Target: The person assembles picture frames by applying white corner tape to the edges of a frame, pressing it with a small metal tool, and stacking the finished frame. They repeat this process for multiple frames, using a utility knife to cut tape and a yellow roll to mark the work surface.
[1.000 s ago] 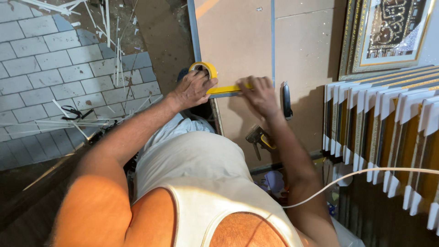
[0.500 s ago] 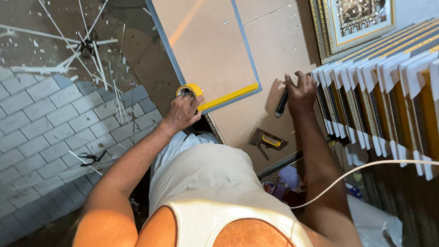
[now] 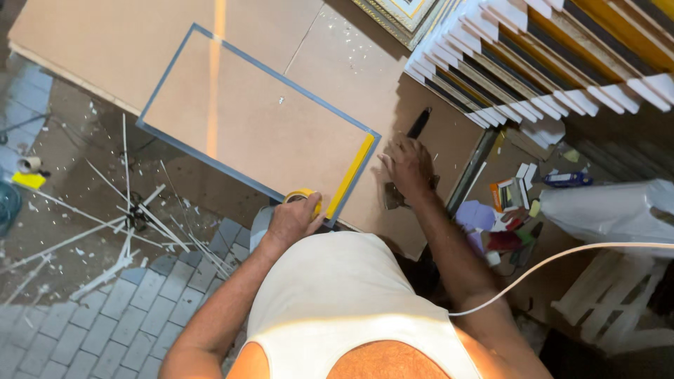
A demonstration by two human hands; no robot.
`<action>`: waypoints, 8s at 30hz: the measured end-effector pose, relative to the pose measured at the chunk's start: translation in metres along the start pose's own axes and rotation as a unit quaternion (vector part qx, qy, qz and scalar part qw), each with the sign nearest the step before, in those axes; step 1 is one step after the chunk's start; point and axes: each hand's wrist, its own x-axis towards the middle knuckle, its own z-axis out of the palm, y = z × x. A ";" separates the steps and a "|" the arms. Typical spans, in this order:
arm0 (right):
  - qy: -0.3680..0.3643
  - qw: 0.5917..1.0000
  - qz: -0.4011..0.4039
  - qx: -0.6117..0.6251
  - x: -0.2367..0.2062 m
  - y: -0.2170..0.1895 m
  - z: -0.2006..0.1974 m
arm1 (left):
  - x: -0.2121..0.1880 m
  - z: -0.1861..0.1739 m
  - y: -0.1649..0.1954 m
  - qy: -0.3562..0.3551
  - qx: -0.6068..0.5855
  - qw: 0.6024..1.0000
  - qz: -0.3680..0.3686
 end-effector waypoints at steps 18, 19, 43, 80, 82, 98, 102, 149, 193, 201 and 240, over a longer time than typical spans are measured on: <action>0.153 0.849 0.271 0.427 0.008 -0.304 0.037 | 0.060 -0.167 -0.122 -0.235 -0.172 0.938 0.186; 0.170 0.849 0.274 0.420 0.010 -0.316 0.044 | 0.058 -0.174 -0.133 -0.249 -0.165 0.934 0.196; 0.403 0.645 0.580 0.291 -0.106 -0.320 0.114 | 0.097 -0.292 -0.397 -0.508 0.045 0.859 -0.051; 0.320 0.788 0.514 0.107 -0.041 -0.303 0.113 | 0.115 -0.270 -0.420 -0.474 -0.038 0.874 -0.104; 0.297 0.777 0.547 0.095 -0.037 -0.305 0.112 | 0.114 -0.271 -0.417 -0.473 -0.020 0.873 -0.118; 0.018 0.994 -0.078 0.072 0.110 -0.440 0.210 | 0.085 -0.253 -0.410 -0.437 -0.057 0.896 -0.056; -0.025 0.992 -0.115 0.052 0.124 -0.463 0.219 | 0.082 -0.252 -0.404 -0.455 -0.016 0.882 -0.120; -0.049 0.795 0.386 0.466 0.163 -0.481 0.150 | 0.067 -0.277 -0.440 -0.367 -0.076 0.926 -0.046; 0.089 0.983 -0.133 -0.095 0.177 -0.499 0.127 | 0.020 -0.296 -0.397 0.015 0.047 0.962 0.270; 0.081 0.986 -0.097 -0.107 0.054 -0.353 0.077 | 0.020 -0.272 -0.363 -0.016 0.124 0.948 0.291; 0.071 0.996 0.027 -0.042 -0.092 -0.187 0.055 | 0.013 -0.221 -0.310 0.010 0.066 0.989 0.133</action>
